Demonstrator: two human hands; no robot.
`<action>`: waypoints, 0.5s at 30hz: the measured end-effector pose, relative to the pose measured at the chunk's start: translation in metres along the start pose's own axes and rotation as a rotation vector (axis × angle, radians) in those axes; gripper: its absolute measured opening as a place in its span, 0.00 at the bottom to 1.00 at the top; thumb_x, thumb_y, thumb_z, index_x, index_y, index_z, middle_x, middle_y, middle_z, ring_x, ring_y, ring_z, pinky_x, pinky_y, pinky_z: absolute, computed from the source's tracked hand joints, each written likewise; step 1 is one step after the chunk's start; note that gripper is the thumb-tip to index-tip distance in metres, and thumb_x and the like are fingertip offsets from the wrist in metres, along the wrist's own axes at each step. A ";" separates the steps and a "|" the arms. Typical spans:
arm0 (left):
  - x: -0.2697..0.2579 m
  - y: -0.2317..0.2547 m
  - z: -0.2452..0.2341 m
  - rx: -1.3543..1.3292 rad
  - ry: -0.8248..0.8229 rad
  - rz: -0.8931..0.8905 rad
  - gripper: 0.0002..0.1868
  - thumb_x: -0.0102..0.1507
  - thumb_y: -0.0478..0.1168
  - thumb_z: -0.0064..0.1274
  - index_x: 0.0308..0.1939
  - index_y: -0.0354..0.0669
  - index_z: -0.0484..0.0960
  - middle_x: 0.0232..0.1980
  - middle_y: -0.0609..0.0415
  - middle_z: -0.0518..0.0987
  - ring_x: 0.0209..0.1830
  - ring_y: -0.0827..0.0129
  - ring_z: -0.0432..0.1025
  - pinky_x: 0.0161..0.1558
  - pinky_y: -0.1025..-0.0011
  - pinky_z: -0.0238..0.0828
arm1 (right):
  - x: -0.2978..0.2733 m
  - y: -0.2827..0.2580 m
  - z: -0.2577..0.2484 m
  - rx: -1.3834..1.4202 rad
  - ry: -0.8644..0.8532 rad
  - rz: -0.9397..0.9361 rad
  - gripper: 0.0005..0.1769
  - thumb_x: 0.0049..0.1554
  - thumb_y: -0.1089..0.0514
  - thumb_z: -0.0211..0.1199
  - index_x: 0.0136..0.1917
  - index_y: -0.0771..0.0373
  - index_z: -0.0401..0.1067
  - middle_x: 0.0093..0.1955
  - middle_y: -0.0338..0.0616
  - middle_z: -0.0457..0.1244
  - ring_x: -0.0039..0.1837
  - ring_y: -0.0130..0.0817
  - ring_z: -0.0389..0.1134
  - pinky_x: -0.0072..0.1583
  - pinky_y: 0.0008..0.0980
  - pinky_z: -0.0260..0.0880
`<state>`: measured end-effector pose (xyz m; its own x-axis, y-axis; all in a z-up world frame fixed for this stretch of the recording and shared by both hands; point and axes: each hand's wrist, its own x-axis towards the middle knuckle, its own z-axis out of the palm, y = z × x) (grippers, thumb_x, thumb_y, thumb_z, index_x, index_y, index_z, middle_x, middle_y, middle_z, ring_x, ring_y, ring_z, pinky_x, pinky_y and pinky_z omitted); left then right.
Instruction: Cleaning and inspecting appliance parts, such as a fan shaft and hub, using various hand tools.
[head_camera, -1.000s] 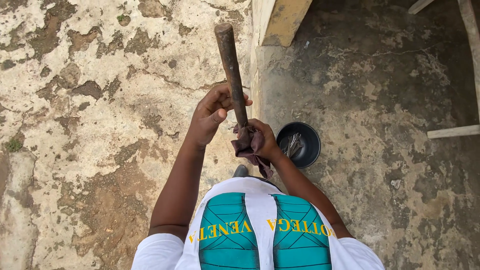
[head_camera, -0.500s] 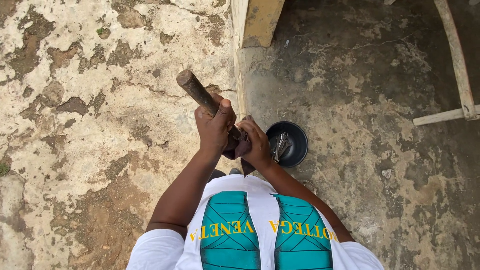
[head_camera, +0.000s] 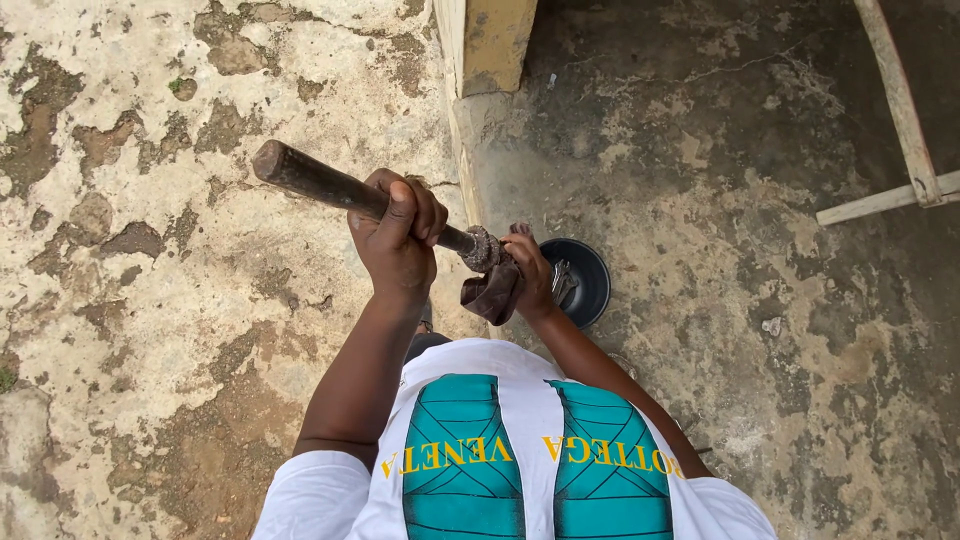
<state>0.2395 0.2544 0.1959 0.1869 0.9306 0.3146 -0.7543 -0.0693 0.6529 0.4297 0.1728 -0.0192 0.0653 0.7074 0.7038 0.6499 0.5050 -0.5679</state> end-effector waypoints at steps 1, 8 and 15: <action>0.002 0.003 0.001 0.000 0.000 0.001 0.18 0.73 0.46 0.55 0.35 0.44 0.66 0.23 0.56 0.64 0.20 0.74 0.54 0.27 0.73 0.52 | -0.014 0.018 0.003 0.000 0.000 -0.001 0.29 0.59 0.63 0.68 0.69 0.58 0.59 0.64 0.56 0.64 0.61 0.56 0.70 0.61 0.45 0.72; 0.032 0.031 -0.022 -0.005 0.042 0.053 0.20 0.74 0.52 0.51 0.35 0.47 0.65 0.22 0.58 0.60 0.19 0.72 0.53 0.28 0.70 0.54 | -0.050 0.073 0.011 -0.081 0.034 0.264 0.23 0.54 0.68 0.66 0.62 0.63 0.67 0.61 0.54 0.66 0.61 0.53 0.71 0.62 0.45 0.71; 0.063 0.034 -0.064 -0.084 0.185 0.045 0.24 0.74 0.62 0.44 0.34 0.50 0.64 0.22 0.61 0.58 0.18 0.71 0.53 0.30 0.67 0.56 | -0.021 0.078 0.022 1.192 0.066 0.914 0.36 0.54 0.72 0.65 0.72 0.56 0.59 0.63 0.52 0.66 0.62 0.41 0.71 0.57 0.48 0.79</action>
<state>0.1853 0.3342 0.1940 0.0392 0.9779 0.2054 -0.8106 -0.0891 0.5788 0.4624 0.2078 -0.0878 0.1507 0.9857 -0.0757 -0.6103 0.0325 -0.7915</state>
